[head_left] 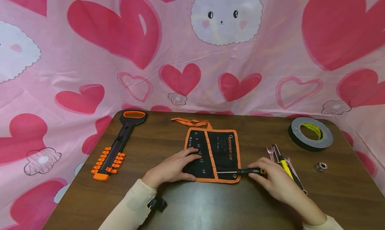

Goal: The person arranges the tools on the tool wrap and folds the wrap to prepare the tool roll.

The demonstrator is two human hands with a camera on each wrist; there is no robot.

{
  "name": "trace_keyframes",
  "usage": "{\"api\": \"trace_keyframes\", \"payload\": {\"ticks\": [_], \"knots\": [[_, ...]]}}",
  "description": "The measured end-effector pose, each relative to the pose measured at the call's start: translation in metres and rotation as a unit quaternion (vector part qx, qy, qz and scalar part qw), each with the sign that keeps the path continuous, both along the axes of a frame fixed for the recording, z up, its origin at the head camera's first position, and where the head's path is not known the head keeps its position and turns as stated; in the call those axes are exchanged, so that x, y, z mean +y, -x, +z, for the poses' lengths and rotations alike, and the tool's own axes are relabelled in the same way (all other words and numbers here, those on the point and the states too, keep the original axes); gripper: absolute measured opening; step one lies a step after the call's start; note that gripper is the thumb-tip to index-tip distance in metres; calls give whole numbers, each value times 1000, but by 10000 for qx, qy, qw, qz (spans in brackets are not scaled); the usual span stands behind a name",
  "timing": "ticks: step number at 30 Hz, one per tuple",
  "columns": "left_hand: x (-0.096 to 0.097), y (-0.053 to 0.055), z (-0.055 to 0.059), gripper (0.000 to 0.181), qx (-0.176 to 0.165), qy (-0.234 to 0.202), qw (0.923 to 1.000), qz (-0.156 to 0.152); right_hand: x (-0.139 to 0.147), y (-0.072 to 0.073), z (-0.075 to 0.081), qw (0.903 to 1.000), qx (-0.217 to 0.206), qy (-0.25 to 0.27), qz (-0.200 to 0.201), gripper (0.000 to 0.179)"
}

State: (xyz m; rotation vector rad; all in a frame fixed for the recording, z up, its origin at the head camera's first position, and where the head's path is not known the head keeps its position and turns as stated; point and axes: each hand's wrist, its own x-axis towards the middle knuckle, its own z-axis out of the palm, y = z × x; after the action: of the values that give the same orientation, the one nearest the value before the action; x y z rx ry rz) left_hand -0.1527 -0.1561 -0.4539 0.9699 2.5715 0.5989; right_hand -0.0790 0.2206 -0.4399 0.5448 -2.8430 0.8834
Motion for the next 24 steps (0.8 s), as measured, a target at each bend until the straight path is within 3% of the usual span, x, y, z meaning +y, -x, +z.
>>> {"api": "trace_keyframes", "payload": {"ticks": [11, 24], "knots": [[1, 0, 2, 77, -67, 45, 10000, 9, -9, 1, 0, 9993, -322, -139, -101, 18], [1, 0, 2, 77, -85, 31, 10000, 10, -22, 3, -2, 9993, -99, -367, -45, 18]]}}
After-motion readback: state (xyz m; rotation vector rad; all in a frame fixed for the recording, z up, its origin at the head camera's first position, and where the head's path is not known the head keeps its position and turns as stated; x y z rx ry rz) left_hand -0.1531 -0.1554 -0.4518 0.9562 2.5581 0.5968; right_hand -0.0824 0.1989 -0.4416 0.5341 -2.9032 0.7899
